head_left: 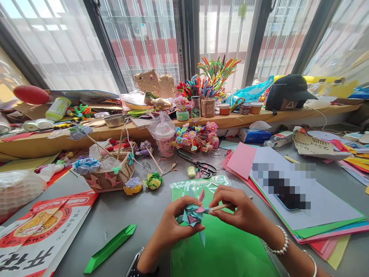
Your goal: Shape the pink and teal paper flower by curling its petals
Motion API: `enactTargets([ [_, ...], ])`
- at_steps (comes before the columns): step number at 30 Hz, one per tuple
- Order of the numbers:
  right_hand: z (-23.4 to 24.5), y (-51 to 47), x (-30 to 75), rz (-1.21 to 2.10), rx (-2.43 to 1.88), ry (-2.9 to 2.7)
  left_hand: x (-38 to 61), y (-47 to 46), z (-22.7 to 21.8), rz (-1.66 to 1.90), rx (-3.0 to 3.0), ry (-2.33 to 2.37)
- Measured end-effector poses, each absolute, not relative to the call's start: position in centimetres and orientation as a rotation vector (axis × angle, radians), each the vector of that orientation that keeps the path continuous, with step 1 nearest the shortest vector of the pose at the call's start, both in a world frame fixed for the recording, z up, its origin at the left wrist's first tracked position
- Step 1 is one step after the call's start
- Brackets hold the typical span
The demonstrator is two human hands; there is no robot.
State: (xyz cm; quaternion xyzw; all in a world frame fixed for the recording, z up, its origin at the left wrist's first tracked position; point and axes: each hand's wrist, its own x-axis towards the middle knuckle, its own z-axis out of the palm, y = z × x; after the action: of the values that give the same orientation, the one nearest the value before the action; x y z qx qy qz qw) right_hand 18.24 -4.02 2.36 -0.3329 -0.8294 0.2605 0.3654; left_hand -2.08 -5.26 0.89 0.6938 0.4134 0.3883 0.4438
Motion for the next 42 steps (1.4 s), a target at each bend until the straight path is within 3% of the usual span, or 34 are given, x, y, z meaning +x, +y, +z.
enactTargets([
  [42,2.56,-3.57,18.7,0.774,-0.814,-2.176,-2.55,-5.27,0.86,0.89,1.518,0.937],
])
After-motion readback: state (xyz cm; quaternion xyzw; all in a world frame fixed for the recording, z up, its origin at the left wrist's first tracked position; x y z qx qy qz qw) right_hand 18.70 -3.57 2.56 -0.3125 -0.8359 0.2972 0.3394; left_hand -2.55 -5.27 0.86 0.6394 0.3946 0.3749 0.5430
